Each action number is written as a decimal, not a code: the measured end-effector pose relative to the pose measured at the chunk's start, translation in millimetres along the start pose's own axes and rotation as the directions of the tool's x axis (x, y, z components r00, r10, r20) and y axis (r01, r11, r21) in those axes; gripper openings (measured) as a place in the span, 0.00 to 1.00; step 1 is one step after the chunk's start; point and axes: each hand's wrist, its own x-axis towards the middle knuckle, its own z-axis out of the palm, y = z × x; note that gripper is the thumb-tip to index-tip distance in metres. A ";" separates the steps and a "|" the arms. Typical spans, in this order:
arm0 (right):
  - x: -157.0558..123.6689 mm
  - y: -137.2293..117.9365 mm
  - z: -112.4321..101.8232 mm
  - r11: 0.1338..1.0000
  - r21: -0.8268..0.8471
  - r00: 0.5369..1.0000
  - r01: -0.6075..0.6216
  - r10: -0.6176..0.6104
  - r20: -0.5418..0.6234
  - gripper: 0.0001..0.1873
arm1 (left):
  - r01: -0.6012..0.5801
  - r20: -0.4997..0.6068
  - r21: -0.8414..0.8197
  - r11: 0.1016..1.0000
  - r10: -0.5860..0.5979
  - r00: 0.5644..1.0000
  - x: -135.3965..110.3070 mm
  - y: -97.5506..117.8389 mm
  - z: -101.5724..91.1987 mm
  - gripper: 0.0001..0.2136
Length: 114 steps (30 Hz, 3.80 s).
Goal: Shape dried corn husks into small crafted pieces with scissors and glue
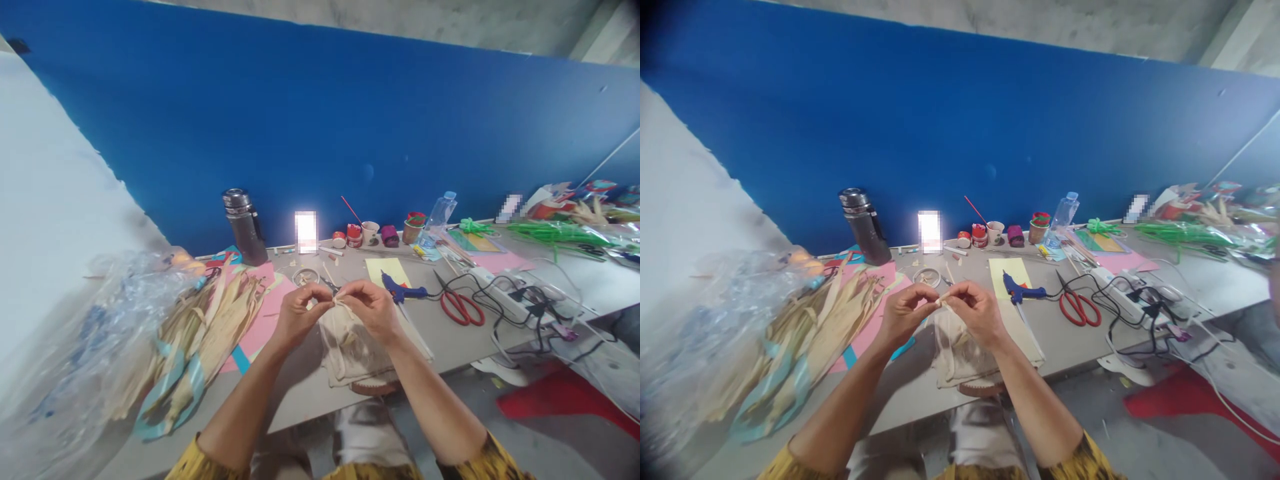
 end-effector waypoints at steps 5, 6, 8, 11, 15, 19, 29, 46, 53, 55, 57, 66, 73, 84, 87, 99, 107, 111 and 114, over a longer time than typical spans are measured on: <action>-0.1 2.2 -1.4 1.000 0.011 0.999 0.001 -0.002 0.036 0.07 | -0.036 0.043 0.027 0.999 0.035 0.998 1.5 4.1 -0.9 0.03; -0.2 2.3 -1.4 1.000 0.007 0.999 0.001 -0.001 0.039 0.08 | -0.046 0.042 0.021 0.999 0.045 0.998 1.6 4.6 -1.1 0.04; -0.7 2.4 -1.4 1.000 -0.006 0.999 0.001 -0.001 0.044 0.08 | -0.052 0.037 0.002 0.999 0.052 0.998 1.2 4.7 -1.1 0.05; -1.7 3.0 -1.7 0.999 -0.037 0.998 0.011 -0.009 0.065 0.08 | 0.001 0.018 -0.062 0.998 0.000 1.000 0.0 2.4 0.2 0.05; -2.3 3.1 -2.1 0.998 -0.063 0.998 0.026 -0.022 0.063 0.07 | 0.189 0.019 -0.279 0.942 -0.191 0.981 -1.6 -3.5 4.9 0.05; -1.0 2.1 0.3 0.991 -0.116 0.995 0.063 -0.052 0.091 0.07 | 0.294 0.041 -0.415 0.861 -0.305 0.951 -2.1 -8.4 9.2 0.07; 4.1 8.9 7.2 0.950 -0.261 0.985 0.171 -0.163 0.052 0.07 | 0.342 0.024 -0.445 0.827 -0.371 0.928 -2.2 -10.9 14.8 0.06; 10.2 14.6 21.6 0.859 -0.469 0.969 0.204 -0.246 -0.027 0.08 | 0.191 -0.290 -0.029 0.981 -0.191 0.938 -5.1 -13.7 14.6 0.03; 10.7 20.4 37.4 0.918 -0.381 0.968 0.109 -0.185 -0.170 0.08 | 0.091 -0.384 0.177 0.980 -0.016 0.923 -5.7 -4.4 19.1 0.03; 11.8 22.0 42.3 0.943 -0.328 0.967 0.050 -0.128 -0.220 0.09 | 0.057 -0.388 0.198 0.979 0.025 0.921 -5.6 -4.5 19.7 0.03; 12.8 22.9 46.5 0.961 -0.275 0.966 0.001 -0.072 -0.250 0.11 | 0.038 -0.383 0.209 0.977 0.046 0.922 -5.7 -6.5 19.2 0.04; 10.6 29.9 58.8 0.997 -0.072 0.969 -0.014 -0.005 -0.248 0.11 | 0.023 -0.395 0.250 0.968 0.080 0.915 -4.1 -14.3 11.9 0.05; 12.8 29.7 51.1 0.990 -0.136 0.984 0.034 -0.057 -0.170 0.13 | 0.020 -0.384 0.266 0.964 0.087 0.919 -2.4 -16.7 9.6 0.06; 27.7 23.7 33.5 0.983 -0.181 0.999 0.006 -0.012 -0.032 0.12 | 0.058 -0.390 0.304 0.951 0.069 0.918 -3.1 -21.9 6.2 0.05; 31.0 22.6 31.9 0.989 -0.140 0.998 -0.042 0.046 0.030 0.14 | 0.034 -0.397 0.322 0.946 0.102 0.912 -2.5 -23.9 4.1 0.05; 29.5 31.5 43.8 0.994 -0.100 0.999 -0.052 0.052 0.003 0.18 | -0.088 -0.342 0.558 0.825 0.325 0.882 -2.3 -36.9 -2.0 0.08; 24.4 23.8 46.2 0.911 0.210 0.931 -0.355 0.364 -0.008 0.16 | -0.154 -0.270 0.618 0.771 0.392 0.879 -0.9 -35.3 -3.0 0.08; 23.7 25.7 42.8 0.903 0.224 0.927 -0.365 0.374 0.004 0.16 | -0.042 -0.330 0.492 0.870 0.231 0.915 -0.6 -22.4 -0.3 0.07; 23.9 31.4 41.8 0.918 0.197 0.937 -0.345 0.350 0.009 0.16 | 0.024 -0.373 0.418 0.908 0.147 0.916 -0.1 -17.3 1.0 0.07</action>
